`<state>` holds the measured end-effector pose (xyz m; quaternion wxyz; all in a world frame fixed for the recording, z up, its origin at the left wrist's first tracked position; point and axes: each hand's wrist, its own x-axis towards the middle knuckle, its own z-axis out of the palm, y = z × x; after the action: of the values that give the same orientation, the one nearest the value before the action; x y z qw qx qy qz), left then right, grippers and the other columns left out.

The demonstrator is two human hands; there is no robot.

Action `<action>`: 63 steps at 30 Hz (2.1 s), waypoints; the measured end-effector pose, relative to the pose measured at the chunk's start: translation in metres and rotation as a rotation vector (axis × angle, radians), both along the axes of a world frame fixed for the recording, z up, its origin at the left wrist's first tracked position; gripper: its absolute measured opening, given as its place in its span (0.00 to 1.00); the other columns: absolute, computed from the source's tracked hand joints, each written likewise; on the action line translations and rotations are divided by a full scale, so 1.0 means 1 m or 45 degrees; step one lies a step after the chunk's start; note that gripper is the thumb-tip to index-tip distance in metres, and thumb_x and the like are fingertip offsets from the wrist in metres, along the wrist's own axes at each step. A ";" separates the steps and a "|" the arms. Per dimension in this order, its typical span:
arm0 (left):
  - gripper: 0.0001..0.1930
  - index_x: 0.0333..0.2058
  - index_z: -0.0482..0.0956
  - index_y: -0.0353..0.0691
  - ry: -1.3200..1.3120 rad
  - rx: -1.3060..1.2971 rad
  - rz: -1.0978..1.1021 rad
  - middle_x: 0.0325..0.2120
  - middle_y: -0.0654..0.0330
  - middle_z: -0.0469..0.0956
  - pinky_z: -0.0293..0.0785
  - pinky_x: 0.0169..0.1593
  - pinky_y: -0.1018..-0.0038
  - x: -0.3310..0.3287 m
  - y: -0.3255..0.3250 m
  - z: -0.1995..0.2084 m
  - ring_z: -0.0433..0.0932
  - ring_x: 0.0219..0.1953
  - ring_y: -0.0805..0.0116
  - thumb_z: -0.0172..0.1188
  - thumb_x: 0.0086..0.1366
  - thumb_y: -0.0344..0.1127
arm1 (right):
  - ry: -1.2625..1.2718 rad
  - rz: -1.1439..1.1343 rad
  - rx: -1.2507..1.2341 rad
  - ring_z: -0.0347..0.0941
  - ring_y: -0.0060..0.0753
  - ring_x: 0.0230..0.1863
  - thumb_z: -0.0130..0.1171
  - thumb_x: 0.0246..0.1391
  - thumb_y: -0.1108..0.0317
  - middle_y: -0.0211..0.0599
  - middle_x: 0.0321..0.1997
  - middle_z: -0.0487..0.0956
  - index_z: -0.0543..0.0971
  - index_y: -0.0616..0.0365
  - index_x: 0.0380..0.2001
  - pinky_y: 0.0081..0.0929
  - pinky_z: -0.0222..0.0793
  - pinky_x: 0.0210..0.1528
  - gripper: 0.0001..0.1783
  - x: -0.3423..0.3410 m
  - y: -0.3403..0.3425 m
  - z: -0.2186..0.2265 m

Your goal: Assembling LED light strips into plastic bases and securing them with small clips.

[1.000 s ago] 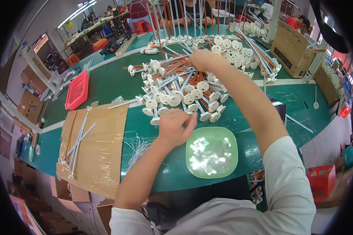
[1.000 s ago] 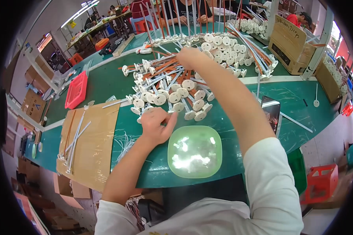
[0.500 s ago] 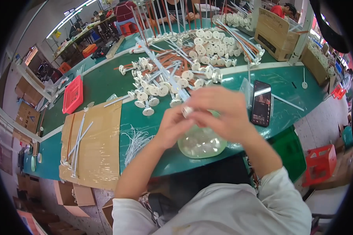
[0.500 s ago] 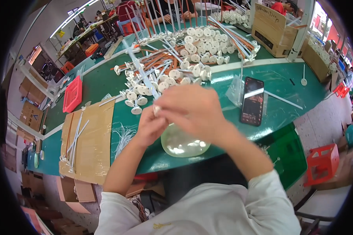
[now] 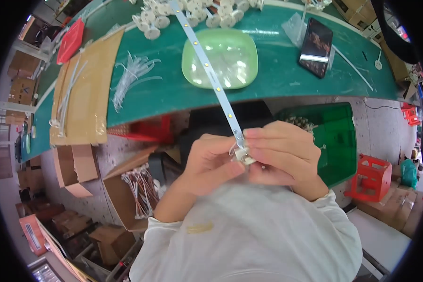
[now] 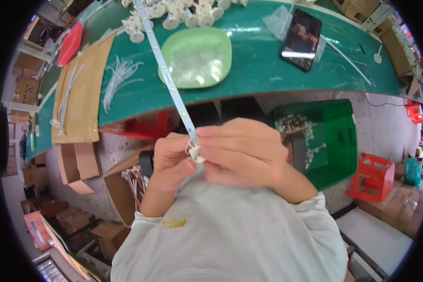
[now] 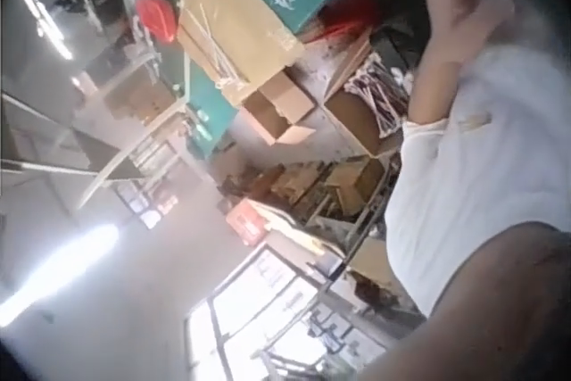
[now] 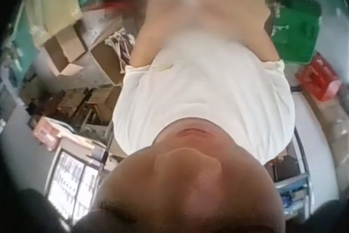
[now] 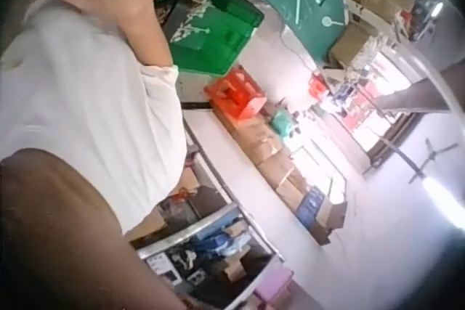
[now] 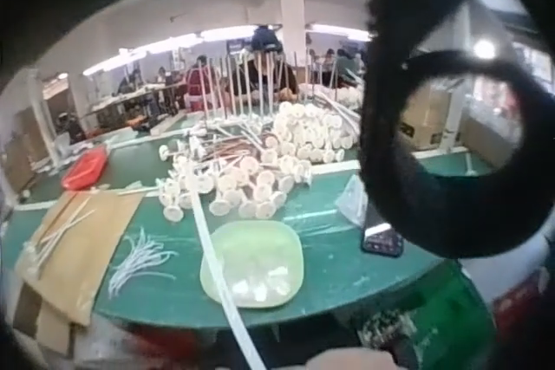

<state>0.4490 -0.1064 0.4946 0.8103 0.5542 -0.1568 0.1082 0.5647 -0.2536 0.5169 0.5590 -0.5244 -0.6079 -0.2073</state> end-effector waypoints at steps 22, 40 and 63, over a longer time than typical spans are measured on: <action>0.17 0.52 0.75 0.25 0.287 -0.394 -0.039 0.44 0.53 0.80 0.76 0.52 0.71 -0.020 -0.036 -0.017 0.79 0.47 0.68 0.56 0.70 0.32 | 0.160 -0.209 0.123 0.85 0.39 0.36 0.70 0.41 0.77 0.40 0.30 0.84 0.83 0.64 0.30 0.27 0.81 0.31 0.10 -0.023 -0.018 -0.033; 0.18 0.52 0.75 0.24 0.218 -0.019 0.183 0.38 0.54 0.83 0.75 0.47 0.77 -0.012 -0.037 0.003 0.81 0.41 0.71 0.59 0.65 0.24 | 0.316 -0.041 -0.017 0.82 0.57 0.40 0.71 0.37 0.82 0.54 0.36 0.83 0.81 0.70 0.32 0.40 0.83 0.39 0.14 -0.015 -0.037 -0.032; 0.07 0.36 0.84 0.29 -0.003 0.770 0.668 0.33 0.48 0.84 0.79 0.37 0.76 -0.003 -0.035 0.001 0.84 0.31 0.64 0.62 0.59 0.20 | 0.098 0.073 -0.015 0.82 0.48 0.36 0.68 0.38 0.84 0.48 0.37 0.82 0.81 0.68 0.29 0.31 0.73 0.27 0.10 0.002 -0.048 -0.048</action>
<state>0.4463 -0.1418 0.4957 0.5553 0.7888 -0.0356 0.2610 0.5670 -0.3014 0.4693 0.5844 -0.5175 -0.6022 -0.1672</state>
